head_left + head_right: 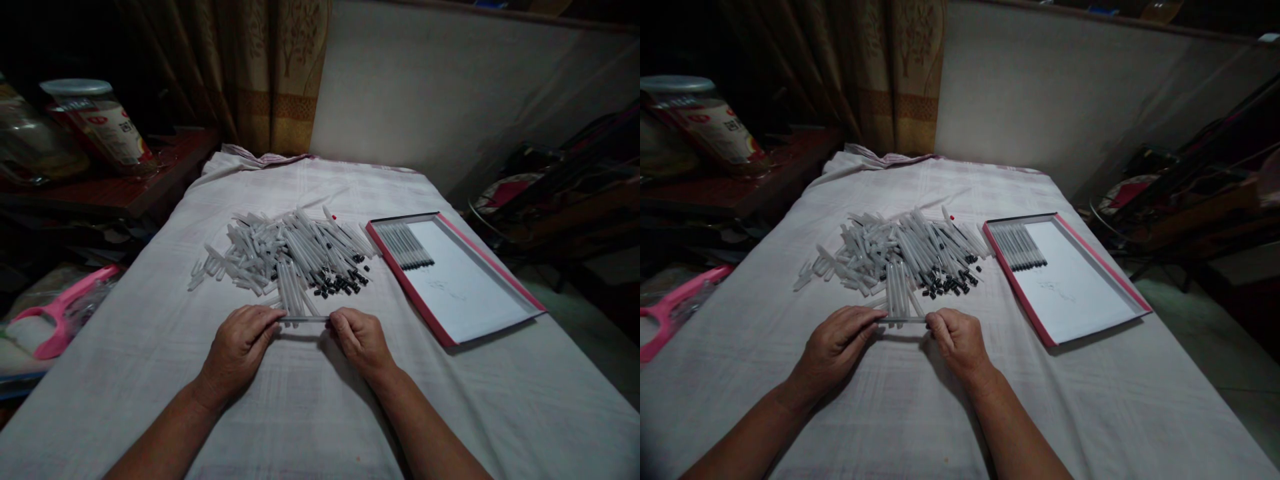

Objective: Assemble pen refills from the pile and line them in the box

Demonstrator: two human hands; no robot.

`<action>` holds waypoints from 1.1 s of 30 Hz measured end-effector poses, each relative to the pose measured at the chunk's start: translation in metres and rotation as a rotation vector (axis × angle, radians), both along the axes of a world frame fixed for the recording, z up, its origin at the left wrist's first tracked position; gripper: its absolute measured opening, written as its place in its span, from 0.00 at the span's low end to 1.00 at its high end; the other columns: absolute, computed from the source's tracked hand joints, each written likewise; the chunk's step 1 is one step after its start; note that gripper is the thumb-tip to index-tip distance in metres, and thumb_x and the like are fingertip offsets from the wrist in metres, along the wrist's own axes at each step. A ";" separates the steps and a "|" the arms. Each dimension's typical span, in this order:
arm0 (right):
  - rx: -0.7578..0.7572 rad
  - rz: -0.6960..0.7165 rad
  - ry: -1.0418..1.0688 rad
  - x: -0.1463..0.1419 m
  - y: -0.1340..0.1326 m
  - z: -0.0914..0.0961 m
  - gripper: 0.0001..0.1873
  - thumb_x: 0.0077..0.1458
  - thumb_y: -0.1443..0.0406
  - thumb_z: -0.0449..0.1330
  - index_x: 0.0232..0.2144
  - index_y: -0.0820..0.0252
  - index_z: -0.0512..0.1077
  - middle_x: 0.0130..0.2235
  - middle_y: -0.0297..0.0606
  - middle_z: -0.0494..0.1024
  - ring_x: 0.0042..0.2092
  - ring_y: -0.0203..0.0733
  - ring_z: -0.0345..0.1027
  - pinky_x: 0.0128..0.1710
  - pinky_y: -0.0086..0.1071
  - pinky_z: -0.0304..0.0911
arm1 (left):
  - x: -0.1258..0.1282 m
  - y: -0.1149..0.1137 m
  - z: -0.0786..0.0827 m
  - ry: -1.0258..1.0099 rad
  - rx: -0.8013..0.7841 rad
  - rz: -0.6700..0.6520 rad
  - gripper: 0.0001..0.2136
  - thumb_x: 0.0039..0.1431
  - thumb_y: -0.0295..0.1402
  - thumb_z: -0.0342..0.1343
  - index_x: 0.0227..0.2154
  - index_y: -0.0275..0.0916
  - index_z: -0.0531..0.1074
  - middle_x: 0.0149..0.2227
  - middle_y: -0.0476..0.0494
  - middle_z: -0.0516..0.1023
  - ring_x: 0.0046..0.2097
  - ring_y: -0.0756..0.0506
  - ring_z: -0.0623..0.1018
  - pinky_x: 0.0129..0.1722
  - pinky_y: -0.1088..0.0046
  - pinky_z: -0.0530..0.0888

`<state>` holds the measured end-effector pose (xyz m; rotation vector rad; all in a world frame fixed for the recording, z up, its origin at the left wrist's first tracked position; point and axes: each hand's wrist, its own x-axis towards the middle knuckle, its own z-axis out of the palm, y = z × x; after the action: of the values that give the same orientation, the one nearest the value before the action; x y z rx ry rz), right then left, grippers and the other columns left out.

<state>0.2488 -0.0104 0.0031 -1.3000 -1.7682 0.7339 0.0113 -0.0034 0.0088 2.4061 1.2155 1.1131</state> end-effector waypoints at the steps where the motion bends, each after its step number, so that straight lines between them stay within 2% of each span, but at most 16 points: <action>1: -0.043 0.010 0.041 0.000 -0.001 -0.001 0.16 0.63 0.62 0.50 0.26 0.59 0.72 0.22 0.33 0.74 0.23 0.34 0.68 0.24 0.26 0.61 | 0.000 0.000 0.000 0.001 -0.004 0.006 0.09 0.64 0.30 0.53 0.44 0.41 0.76 0.37 0.43 0.82 0.39 0.45 0.80 0.39 0.68 0.75; 3: -0.114 0.018 0.119 0.000 -0.002 -0.003 0.10 0.62 0.61 0.52 0.37 0.59 0.71 0.25 0.33 0.76 0.24 0.34 0.68 0.25 0.26 0.62 | 0.000 0.001 0.000 -0.001 -0.010 0.019 0.09 0.65 0.30 0.52 0.44 0.41 0.76 0.37 0.43 0.82 0.38 0.45 0.80 0.39 0.69 0.76; 5: -0.127 0.007 0.138 0.000 -0.003 -0.003 0.09 0.59 0.62 0.56 0.42 0.59 0.70 0.26 0.32 0.75 0.25 0.34 0.67 0.25 0.26 0.62 | -0.001 0.002 0.000 0.002 -0.012 0.028 0.09 0.65 0.31 0.52 0.44 0.40 0.76 0.37 0.43 0.82 0.38 0.46 0.80 0.39 0.69 0.76; 8: -0.077 -0.021 0.092 -0.001 -0.002 0.000 0.06 0.58 0.63 0.56 0.35 0.58 0.71 0.26 0.32 0.74 0.26 0.34 0.66 0.25 0.25 0.61 | -0.001 0.002 0.000 0.010 -0.009 0.027 0.09 0.65 0.31 0.52 0.44 0.40 0.76 0.37 0.43 0.82 0.39 0.46 0.80 0.39 0.69 0.75; 11: -0.057 -0.003 0.050 -0.001 -0.001 0.003 0.10 0.60 0.63 0.54 0.29 0.58 0.71 0.24 0.32 0.73 0.25 0.34 0.66 0.26 0.26 0.60 | -0.001 0.001 0.000 0.013 -0.010 0.019 0.09 0.64 0.30 0.53 0.44 0.41 0.75 0.38 0.44 0.82 0.39 0.46 0.80 0.40 0.69 0.75; 14: -0.061 0.014 0.050 -0.001 0.000 0.003 0.08 0.58 0.63 0.56 0.37 0.59 0.73 0.25 0.31 0.74 0.26 0.34 0.66 0.26 0.26 0.61 | -0.001 0.001 -0.001 0.010 -0.008 0.013 0.09 0.64 0.30 0.53 0.45 0.41 0.75 0.37 0.44 0.81 0.39 0.46 0.79 0.40 0.68 0.75; 16: -0.052 0.013 0.057 0.000 0.000 0.002 0.11 0.57 0.64 0.57 0.42 0.60 0.72 0.26 0.32 0.75 0.26 0.35 0.67 0.27 0.26 0.62 | -0.001 0.001 -0.001 0.004 -0.004 0.017 0.09 0.64 0.30 0.53 0.44 0.41 0.75 0.37 0.44 0.81 0.39 0.46 0.79 0.39 0.68 0.75; 19: -0.035 0.020 0.039 0.000 0.000 0.001 0.08 0.58 0.64 0.55 0.34 0.60 0.74 0.27 0.34 0.76 0.28 0.35 0.68 0.28 0.26 0.63 | 0.000 0.001 -0.002 -0.001 0.002 0.017 0.09 0.64 0.30 0.53 0.44 0.41 0.76 0.37 0.43 0.81 0.39 0.45 0.79 0.39 0.68 0.75; 21: -0.029 0.032 0.027 0.001 0.000 -0.001 0.11 0.60 0.63 0.53 0.30 0.59 0.73 0.26 0.35 0.76 0.29 0.36 0.70 0.29 0.27 0.63 | 0.000 0.002 -0.001 -0.001 -0.007 0.017 0.09 0.64 0.30 0.53 0.45 0.41 0.76 0.37 0.43 0.82 0.39 0.45 0.79 0.39 0.68 0.76; 22: -0.033 0.035 0.027 0.001 0.000 -0.001 0.11 0.61 0.63 0.53 0.30 0.59 0.74 0.26 0.35 0.76 0.29 0.36 0.70 0.30 0.27 0.64 | 0.000 0.002 -0.001 0.000 -0.012 0.018 0.10 0.64 0.30 0.53 0.45 0.42 0.76 0.37 0.43 0.82 0.39 0.45 0.79 0.39 0.68 0.76; 26: -0.064 0.020 0.065 0.001 -0.001 -0.002 0.12 0.58 0.63 0.56 0.44 0.60 0.72 0.27 0.33 0.76 0.27 0.35 0.68 0.28 0.27 0.63 | 0.000 0.002 0.000 -0.002 -0.017 0.022 0.10 0.64 0.30 0.53 0.45 0.42 0.76 0.37 0.43 0.82 0.39 0.45 0.79 0.39 0.68 0.76; 29: -0.054 0.014 0.043 0.002 -0.001 0.000 0.07 0.58 0.64 0.56 0.36 0.59 0.72 0.27 0.33 0.75 0.28 0.35 0.69 0.29 0.26 0.63 | 0.000 0.001 -0.001 0.003 -0.018 0.021 0.10 0.64 0.30 0.53 0.45 0.42 0.76 0.37 0.43 0.82 0.39 0.45 0.80 0.39 0.68 0.76; 31: -0.056 0.024 0.028 0.002 -0.001 0.001 0.09 0.60 0.63 0.54 0.31 0.59 0.72 0.27 0.34 0.76 0.29 0.36 0.69 0.29 0.26 0.63 | -0.001 0.001 -0.001 0.010 -0.021 0.022 0.10 0.64 0.30 0.53 0.45 0.42 0.76 0.38 0.43 0.82 0.39 0.45 0.80 0.40 0.67 0.76; 33: -0.065 0.029 0.034 0.002 -0.001 0.001 0.09 0.60 0.63 0.54 0.34 0.59 0.72 0.26 0.33 0.74 0.27 0.35 0.68 0.27 0.26 0.62 | -0.001 0.001 -0.001 0.009 -0.017 0.023 0.10 0.64 0.30 0.53 0.44 0.41 0.76 0.38 0.43 0.82 0.39 0.45 0.80 0.39 0.67 0.76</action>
<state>0.2503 -0.0115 0.0042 -1.2994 -1.7526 0.8307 0.0108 -0.0021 0.0075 2.3931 1.2542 1.0946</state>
